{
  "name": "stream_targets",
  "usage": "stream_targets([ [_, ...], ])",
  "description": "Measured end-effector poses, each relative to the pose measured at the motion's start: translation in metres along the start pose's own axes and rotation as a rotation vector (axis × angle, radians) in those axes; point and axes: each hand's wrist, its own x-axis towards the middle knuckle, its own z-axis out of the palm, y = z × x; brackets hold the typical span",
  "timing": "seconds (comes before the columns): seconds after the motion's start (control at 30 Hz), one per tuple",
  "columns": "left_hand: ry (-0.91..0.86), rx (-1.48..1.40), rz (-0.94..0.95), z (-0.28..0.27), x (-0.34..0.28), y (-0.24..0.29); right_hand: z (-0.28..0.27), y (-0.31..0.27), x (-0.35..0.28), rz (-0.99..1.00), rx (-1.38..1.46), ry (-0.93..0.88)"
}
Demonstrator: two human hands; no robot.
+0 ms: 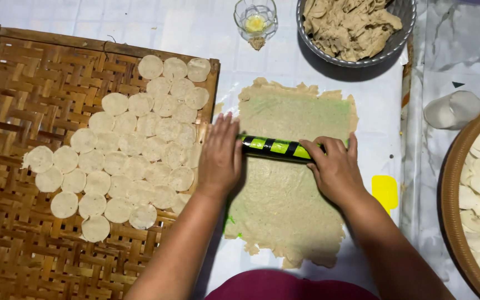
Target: Roll out dough and cut into small circles using a round cutter, then place onto a woven drying tray.
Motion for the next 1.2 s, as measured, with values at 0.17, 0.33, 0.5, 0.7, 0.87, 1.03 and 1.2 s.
stream_targets([
  [0.17, -0.199, 0.152, 0.047, 0.025, 0.011, -0.014, 0.017, -0.038, 0.017, 0.132, -0.085, -0.063],
  [0.33, -0.156, 0.244, 0.048, 0.050, 0.076, -0.031, 0.023, -0.019, 0.075, 0.186, -0.112, 0.029],
  [0.5, -0.477, 0.290, -0.169, 0.062, 0.145, -0.043, 0.026, 0.013, 0.132, 0.266, -0.080, -0.059],
  [0.7, 0.025, 0.089, -0.157, 0.019, 0.097, -0.022, -0.013, -0.045, 0.075, 0.153, -0.014, 0.021],
  [0.87, -0.188, 0.243, -0.147, 0.052, 0.073, -0.023, 0.047, -0.024, 0.076, 0.031, -0.169, 0.000],
  [1.03, -0.167, 0.315, -0.076, 0.074, 0.128, -0.045, 0.040, -0.001, 0.128, 0.080, -0.165, -0.010],
  [1.2, -0.264, 0.405, -0.189, 0.100, 0.183, -0.062, -0.001, 0.008, 0.177, 0.226, -0.003, -0.179],
])
